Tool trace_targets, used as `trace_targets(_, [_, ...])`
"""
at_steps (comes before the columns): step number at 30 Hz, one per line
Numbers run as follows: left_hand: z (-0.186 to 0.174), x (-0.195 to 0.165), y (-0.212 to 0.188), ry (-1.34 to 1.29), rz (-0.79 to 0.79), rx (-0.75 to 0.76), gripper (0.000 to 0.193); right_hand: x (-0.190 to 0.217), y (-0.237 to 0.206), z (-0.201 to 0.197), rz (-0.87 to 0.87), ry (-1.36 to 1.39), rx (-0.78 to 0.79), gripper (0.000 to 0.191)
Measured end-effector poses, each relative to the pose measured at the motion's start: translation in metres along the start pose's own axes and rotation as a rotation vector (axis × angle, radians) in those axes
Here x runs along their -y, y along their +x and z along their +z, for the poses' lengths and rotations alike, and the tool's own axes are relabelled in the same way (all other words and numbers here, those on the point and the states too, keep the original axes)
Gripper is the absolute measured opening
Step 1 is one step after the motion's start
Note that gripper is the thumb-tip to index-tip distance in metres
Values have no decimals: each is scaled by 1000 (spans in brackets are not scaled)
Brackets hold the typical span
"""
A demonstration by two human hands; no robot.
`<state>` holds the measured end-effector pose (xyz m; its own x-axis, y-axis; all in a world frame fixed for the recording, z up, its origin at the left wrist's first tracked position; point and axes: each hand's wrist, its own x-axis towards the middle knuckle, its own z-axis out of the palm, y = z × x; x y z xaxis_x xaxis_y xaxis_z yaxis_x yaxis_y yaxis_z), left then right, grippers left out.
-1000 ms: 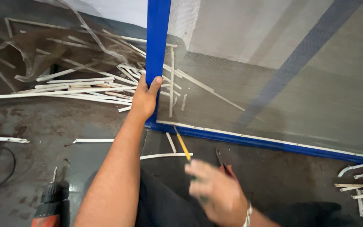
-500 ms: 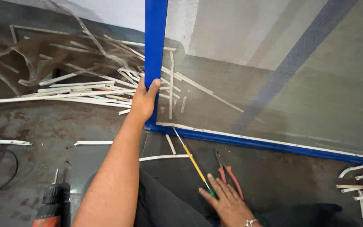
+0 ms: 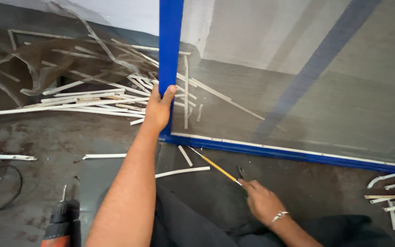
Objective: The person is assembling a window screen by inserting white plastic splines into the groove of a blue metal frame. They use a screwdriver to pry the spline into place and pliers to cut the excess material. The person works methodically along the bottom edge of the frame.
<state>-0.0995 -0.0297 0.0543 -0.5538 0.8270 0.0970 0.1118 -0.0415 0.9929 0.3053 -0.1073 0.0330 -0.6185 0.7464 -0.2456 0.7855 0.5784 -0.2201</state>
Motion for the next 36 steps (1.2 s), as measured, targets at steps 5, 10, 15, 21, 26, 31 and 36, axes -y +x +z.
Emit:
trace_targets(5, [0,-2,-1,6,123,-20,47,7,-11,-66,-70,48,-77,49])
trace_targets(10, [-1,-4,-1,7,56,-5,47,9,-12,-124,-171,-34,-119,50])
trace_targets(15, [-1,-7,-1,23,117,-16,46,12,2,-146,-173,-129,-77,51])
trace_targets(21, [0,-8,-1,24,81,-19,49,25,15,-159,-239,-154,-101,49])
trace_targets(26, [-1,-7,0,31,56,-20,50,43,26,-179,-159,-246,40,50])
trace_targets(31, [0,-8,1,15,42,-18,52,97,52,-231,50,-365,323,52])
trace_targets(36, [1,-8,2,5,66,-29,56,186,125,-281,-137,-485,307,27])
